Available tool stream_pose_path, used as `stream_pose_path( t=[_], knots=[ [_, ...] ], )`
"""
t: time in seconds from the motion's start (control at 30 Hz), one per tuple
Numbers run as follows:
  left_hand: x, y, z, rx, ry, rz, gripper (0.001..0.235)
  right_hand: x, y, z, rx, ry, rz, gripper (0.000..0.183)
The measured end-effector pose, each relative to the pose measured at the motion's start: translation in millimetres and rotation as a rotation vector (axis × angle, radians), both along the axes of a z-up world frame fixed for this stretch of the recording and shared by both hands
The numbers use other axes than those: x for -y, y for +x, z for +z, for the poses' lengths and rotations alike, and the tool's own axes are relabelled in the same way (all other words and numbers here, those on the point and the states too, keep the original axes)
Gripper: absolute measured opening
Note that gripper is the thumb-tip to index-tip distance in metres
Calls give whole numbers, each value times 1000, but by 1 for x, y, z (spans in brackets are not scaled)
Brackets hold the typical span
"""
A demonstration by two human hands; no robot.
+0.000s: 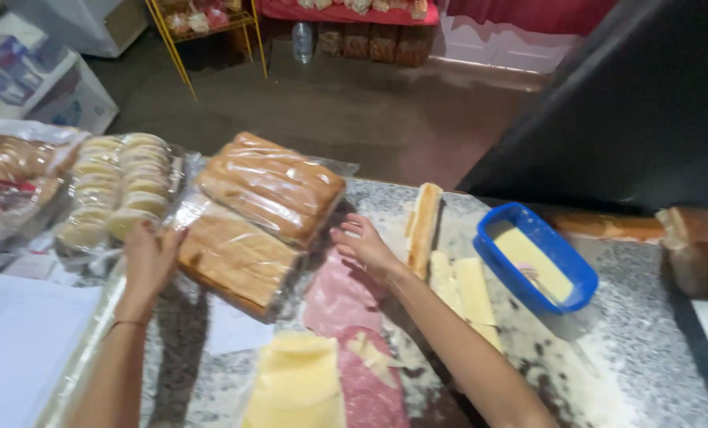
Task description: The person slices a long bread roll lengthwise and spreads a creamy sauce on the inner surfaces using a spoon. They then layer slices of cheese and ham inside the bread roll before closing it.
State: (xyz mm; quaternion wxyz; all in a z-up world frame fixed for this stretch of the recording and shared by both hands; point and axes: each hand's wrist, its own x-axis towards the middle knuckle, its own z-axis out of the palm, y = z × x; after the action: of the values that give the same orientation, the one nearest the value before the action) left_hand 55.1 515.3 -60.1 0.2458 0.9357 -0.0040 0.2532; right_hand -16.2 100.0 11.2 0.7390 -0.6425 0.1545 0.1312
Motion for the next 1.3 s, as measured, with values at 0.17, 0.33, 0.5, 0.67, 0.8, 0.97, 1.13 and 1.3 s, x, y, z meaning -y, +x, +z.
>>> stream_pose_path(
  t=[0.17,0.33,0.5,0.67,0.8,0.97,1.13,1.3],
  knots=[
    [10,38,41,-469,139,-50,86,-43,41,1,-111,110,-37,118],
    [22,53,60,-548,283,-156,95,-52,57,-28,-114,103,-95,102],
    [31,65,53,-560,61,-244,77,-72,28,47,-91,103,-152,103],
    [42,49,58,-506,-316,-253,53,-81,22,56,-51,121,-202,91],
    [30,28,98,-487,-320,-266,56,-100,23,52,-58,146,-207,85],
    [-46,29,97,-232,-329,-280,40,-130,55,-57,-6,571,-164,26],
    [-111,10,70,-201,-387,-128,33,-166,30,-3,-59,189,128,52],
    [-154,11,15,-210,-600,-92,32,-139,26,-20,211,-345,378,50]
  ],
)
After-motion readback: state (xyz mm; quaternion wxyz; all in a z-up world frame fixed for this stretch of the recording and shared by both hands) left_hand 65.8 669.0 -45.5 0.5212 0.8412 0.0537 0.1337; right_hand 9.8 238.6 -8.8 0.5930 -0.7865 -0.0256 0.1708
